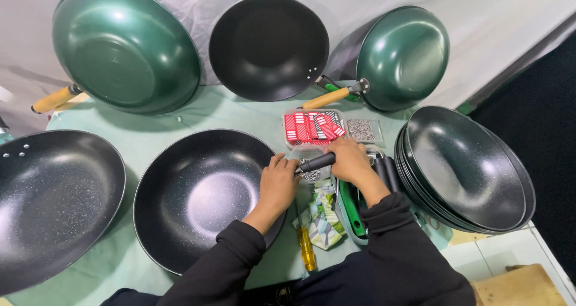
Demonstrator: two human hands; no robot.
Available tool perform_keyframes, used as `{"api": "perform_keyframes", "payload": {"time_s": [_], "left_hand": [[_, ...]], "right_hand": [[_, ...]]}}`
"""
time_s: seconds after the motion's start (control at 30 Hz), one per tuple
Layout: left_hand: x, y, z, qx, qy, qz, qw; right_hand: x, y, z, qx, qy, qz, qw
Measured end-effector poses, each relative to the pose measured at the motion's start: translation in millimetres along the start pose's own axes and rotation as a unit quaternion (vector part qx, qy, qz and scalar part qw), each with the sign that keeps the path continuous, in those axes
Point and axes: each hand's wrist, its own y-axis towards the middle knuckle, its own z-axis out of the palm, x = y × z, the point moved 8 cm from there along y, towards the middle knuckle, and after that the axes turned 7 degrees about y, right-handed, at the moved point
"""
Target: Assembling a handle onto a wok using a screwdriver and screws on a demonstration table.
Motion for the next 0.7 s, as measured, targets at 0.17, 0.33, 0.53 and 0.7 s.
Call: {"api": "perform_keyframes", "payload": {"time_s": [0.17, 0.33, 0.53, 0.7], "left_hand": [[2.2, -0.8, -13.2, 0.015, -0.037, -0.017, 0.999], [0.1, -1.3, -13.4, 0.012, -0.044, -0.015, 0.999], [-0.2, -2.3, -15.6, -0.001, -0.041, -0.004, 0.999], [0.3, -3.4, -18.6, -0.011, -0.052, -0.008, 0.999]], "right_hand": [[14.6, 1.1, 12.8, 0.009, -0.009, -0.027, 1.000], [12.2, 2.7, 15.0, 0.006, -0.019, -0.031, 0.999], [-0.4, 3.8, 8.1, 0.001, -0.023, -0.011, 1.000], [-2.2, 2.3, 5.5, 0.003, -0.009, -0.001, 1.000]]}}
